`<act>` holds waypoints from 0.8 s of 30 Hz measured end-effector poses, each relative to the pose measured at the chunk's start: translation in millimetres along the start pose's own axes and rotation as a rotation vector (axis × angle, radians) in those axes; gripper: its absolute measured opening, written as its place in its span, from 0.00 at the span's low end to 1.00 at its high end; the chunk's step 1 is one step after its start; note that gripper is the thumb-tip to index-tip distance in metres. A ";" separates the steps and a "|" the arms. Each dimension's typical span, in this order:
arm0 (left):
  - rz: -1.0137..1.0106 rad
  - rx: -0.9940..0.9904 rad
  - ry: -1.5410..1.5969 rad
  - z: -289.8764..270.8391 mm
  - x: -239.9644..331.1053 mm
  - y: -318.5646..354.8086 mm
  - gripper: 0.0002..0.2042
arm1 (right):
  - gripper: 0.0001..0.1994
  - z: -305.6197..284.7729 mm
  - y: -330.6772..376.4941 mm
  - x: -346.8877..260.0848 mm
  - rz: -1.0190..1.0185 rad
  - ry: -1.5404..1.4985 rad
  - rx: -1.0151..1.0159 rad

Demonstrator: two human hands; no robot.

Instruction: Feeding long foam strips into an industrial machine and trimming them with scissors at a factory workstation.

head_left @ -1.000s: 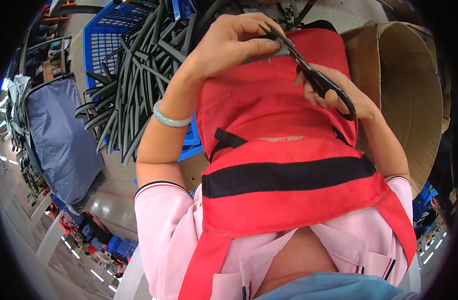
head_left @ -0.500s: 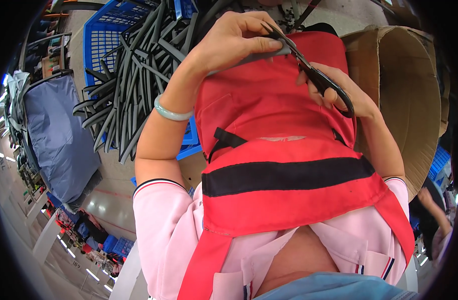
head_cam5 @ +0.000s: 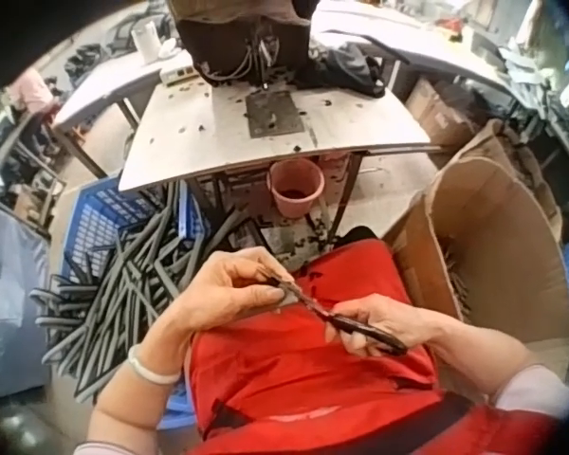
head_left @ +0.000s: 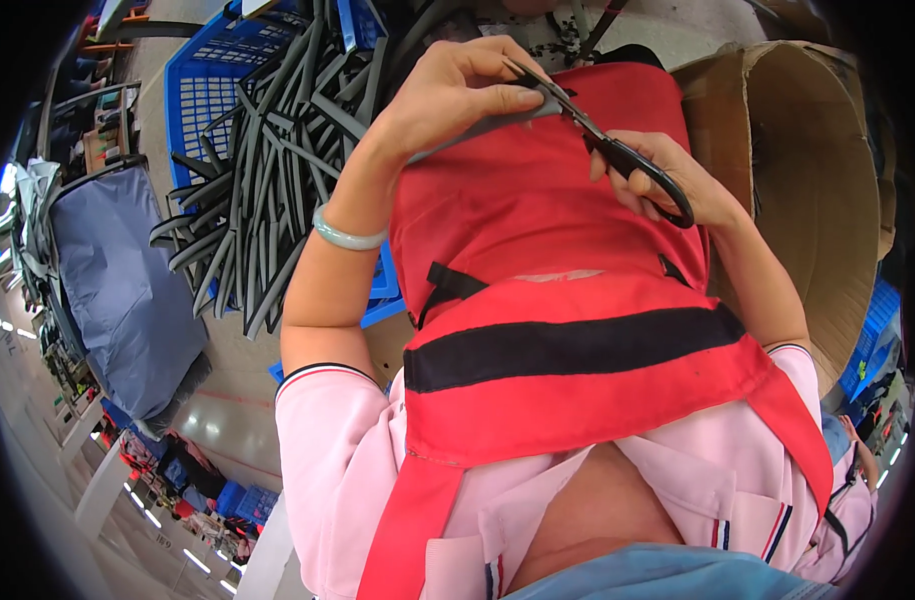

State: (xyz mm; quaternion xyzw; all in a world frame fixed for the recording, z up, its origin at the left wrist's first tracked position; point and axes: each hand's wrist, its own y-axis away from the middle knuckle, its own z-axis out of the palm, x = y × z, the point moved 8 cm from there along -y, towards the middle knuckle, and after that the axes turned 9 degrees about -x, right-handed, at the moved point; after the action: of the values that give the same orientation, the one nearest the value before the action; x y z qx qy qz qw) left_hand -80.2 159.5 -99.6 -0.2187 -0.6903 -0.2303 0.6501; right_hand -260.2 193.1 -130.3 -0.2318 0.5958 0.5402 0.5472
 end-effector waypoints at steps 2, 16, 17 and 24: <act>-0.001 0.003 0.039 0.6 0.7 -1.2 0.04 | 0.16 -0.9 -1.2 2.5 0.024 -0.058 -0.008; -0.056 0.097 0.167 -16.2 4.9 -6.0 0.04 | 0.24 -199.3 15.4 -139.4 -0.031 1.300 1.048; -0.039 0.088 0.148 -17.0 12.9 -10.5 0.04 | 0.24 -227.7 12.5 -141.8 -0.003 1.312 1.069; 0.062 0.034 0.250 -25.8 59.4 -29.8 0.05 | 0.23 -146.8 -43.6 -145.0 -0.289 0.542 0.392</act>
State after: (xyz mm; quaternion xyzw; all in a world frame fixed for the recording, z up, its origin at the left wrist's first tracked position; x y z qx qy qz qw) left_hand -81.1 120.3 -40.0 -0.1986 -0.6006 -0.2238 0.7414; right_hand -238.7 2.2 -43.3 -0.3390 0.7727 0.2517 0.4741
